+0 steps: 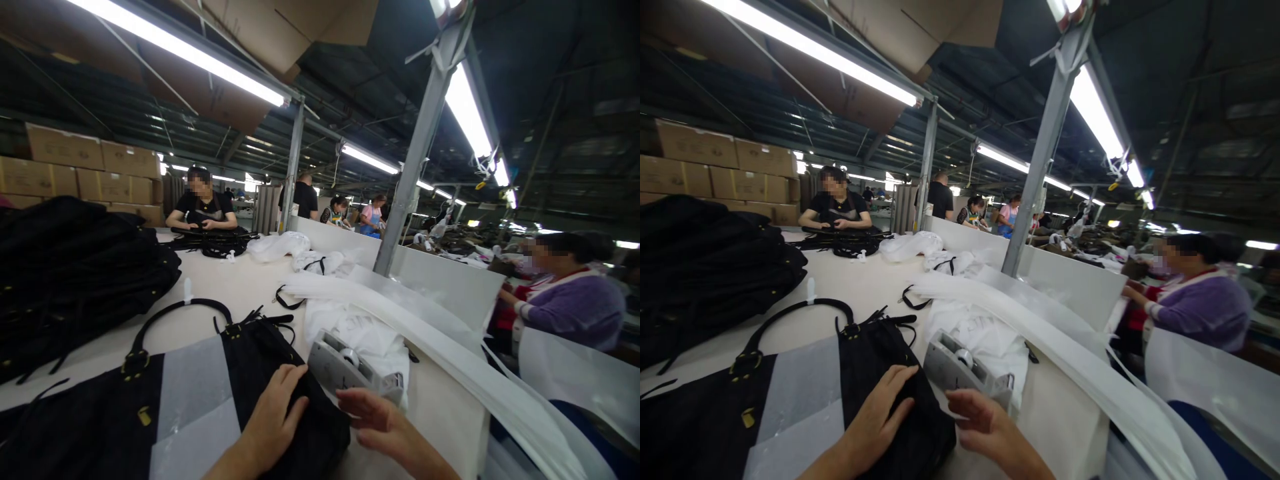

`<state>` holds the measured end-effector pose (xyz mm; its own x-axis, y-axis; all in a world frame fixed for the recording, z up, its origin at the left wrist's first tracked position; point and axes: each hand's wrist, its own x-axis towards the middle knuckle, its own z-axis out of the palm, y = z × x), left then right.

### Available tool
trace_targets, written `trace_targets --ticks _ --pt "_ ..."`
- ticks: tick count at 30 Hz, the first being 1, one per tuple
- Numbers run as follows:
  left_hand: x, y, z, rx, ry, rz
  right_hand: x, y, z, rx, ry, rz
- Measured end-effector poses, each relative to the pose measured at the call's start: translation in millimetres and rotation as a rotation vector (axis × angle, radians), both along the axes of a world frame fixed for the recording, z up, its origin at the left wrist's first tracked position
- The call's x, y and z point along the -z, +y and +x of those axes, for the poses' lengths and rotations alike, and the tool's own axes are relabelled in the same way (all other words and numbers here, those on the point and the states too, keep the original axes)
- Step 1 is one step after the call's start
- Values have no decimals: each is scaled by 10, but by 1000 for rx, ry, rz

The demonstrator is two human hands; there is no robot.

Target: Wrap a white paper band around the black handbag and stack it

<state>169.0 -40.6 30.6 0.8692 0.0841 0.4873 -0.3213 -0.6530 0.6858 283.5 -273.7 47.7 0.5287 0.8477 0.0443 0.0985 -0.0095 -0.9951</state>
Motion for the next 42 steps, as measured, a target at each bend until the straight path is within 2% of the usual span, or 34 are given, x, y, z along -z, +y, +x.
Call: trace_targets --ticks 2,5,9,11,15,17,22,24,27,30,32,36,38,42 --pt "-21 2 9 -25 -34 21 -32 108 -105 -59 -50 5" --pt "-73 3 13 -38 -85 73 -59 291 -187 -117 -102 -81" --pt "-132 -8 10 -14 -154 39 -40 389 -136 -209 112 -123" --pt "-140 -19 14 -34 -188 -6 -7 376 -109 -194 150 -104" --pt "-121 -41 38 -119 -167 -126 26 342 -100 -112 -134 -148" --pt "-113 -48 51 -93 -121 -159 -12 349 -83 -156 -250 -204" --pt "-120 -63 59 15 -43 -185 -156 438 20 -365 -177 -306" --pt "-118 -79 48 53 -4 -171 -164 485 36 -385 -253 -316" --pt "-104 -112 18 81 44 -127 -107 519 0 -315 -424 -278" --pt "-93 -141 -18 64 92 -58 -14 494 -58 -139 -589 -219" --pt "-94 -151 -35 62 130 -5 33 473 -82 -17 -653 -241" --pt "-109 -154 -33 71 179 57 74 480 -65 146 -579 -418" --pt "-117 -162 -30 83 200 88 94 504 -23 197 -529 -456" --pt "-136 -200 -62 185 304 222 139 569 99 193 -316 -543"
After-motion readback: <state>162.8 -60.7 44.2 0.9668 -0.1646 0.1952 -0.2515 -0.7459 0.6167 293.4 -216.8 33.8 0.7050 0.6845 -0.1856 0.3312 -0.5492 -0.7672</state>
